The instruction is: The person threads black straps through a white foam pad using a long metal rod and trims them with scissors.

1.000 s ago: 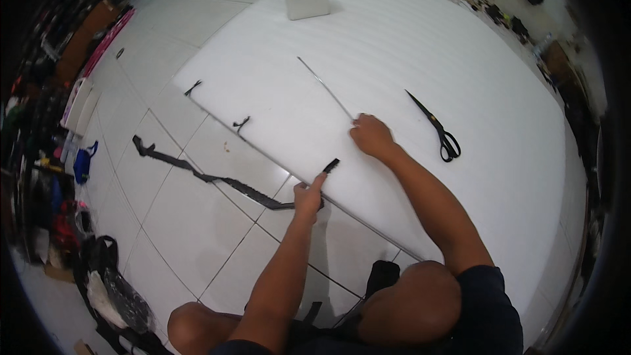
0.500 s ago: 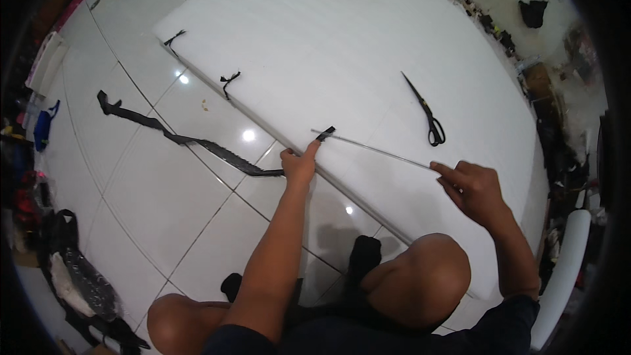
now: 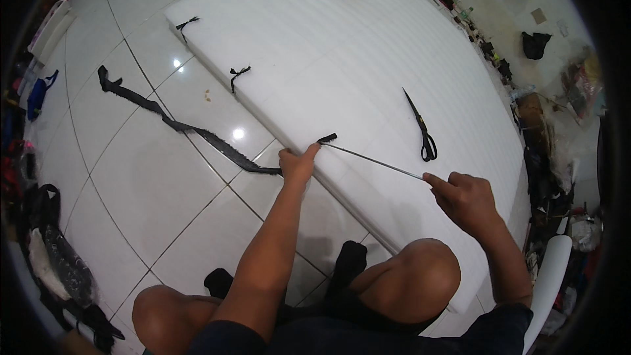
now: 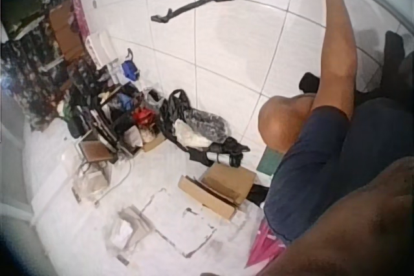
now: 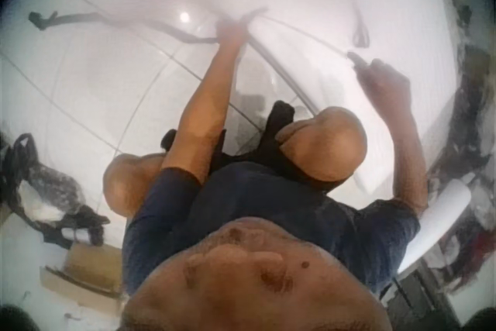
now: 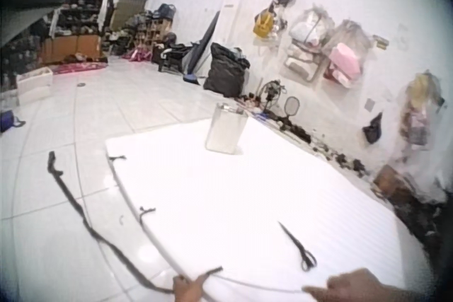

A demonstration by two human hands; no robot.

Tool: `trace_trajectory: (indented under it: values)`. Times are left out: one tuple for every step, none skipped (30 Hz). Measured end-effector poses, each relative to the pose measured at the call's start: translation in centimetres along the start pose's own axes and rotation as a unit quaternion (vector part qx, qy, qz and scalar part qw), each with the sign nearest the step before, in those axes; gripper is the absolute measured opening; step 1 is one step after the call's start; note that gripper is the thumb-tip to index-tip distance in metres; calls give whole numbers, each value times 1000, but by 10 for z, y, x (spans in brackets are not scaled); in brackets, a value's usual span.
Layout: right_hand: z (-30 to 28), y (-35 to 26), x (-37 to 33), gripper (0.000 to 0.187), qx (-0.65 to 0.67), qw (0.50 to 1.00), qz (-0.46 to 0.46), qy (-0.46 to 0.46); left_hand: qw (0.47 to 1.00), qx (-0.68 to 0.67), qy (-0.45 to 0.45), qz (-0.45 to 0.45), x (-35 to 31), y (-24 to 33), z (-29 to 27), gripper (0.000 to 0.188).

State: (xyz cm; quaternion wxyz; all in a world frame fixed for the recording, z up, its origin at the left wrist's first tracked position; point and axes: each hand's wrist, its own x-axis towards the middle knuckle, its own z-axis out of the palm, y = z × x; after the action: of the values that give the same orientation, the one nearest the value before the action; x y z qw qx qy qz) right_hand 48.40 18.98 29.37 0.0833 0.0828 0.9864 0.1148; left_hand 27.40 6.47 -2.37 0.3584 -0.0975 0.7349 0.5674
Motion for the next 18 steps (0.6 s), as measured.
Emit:
trace_trajectory:
  values:
    - [-8, -2, 7, 33, -7, 1000, -7, -19, 1000, -1, 3, 1, 2, -2, -3, 97]
    - [-15, -4, 15, 32, -6, 999, -14, -28, 1000, -2, 6, 3, 5, -3, -6, 97]
    - [-21, -6, 24, 30, -5, 999, -24, -37, 1000, -5, 10, 3, 7, -4, -9, 96]
    - [-28, -5, 30, 29, -7, 998, -28, -52, 1000, -5, 11, 6, 4, -3, -7, 96]
    - [-35, -4, 37, 27, -17, 997, -42, -63, 1000, -5, 12, 9, 1, 0, -4, 96]
    - [-41, -2, 45, 26, -26, 995, -56, -74, 1000, -4, 14, 12, -2, 2, -3, 96]
    - [-47, -2, 55, 25, -31, 993, -71, -84, 1000, -4, 6, 3, -2, 4, -5, 96]
    - [-56, -5, 69, 23, -46, 991, -91, -90, 1000, -4, -1, -6, -2, 6, -7, 96]
    - [-67, -9, 86, 19, -57, 986, -107, -117, 1000, -3, -12, -13, -2, 9, -9, 97]
    - [-69, -10, 101, 20, -79, 979, -130, -134, 999, -19, -27, -40, -7, 13, -12, 97]
    - [-71, -9, 114, 21, -106, 972, -147, -152, 996, -35, -50, -65, -15, 23, -12, 98]
    - [-72, -14, 133, 22, -110, 966, -144, -185, 993, -54, -65, -86, -16, 31, -16, 99]
    - [-75, -22, 150, 23, -115, 959, -145, -217, 991, -66, -85, -84, -8, 28, -23, 97]
    - [-71, -25, 161, 22, -101, 963, -143, -205, 988, -79, -109, -80, 5, 20, -27, 95]
    - [-61, -27, 168, 21, -86, 967, -138, -194, 984, -90, -137, -77, 12, 15, -25, 92]
    - [-49, -26, 174, 19, -73, 970, -137, -187, 989, -72, -89, -91, 11, 17, -22, 81]
    - [-39, -25, 177, 18, -60, 972, -136, -179, 995, -45, -47, -81, 10, 19, -18, 78]
    - [-37, -28, 181, 16, -45, 974, -137, -173, 997, -18, -4, -73, 7, 22, -17, 75]
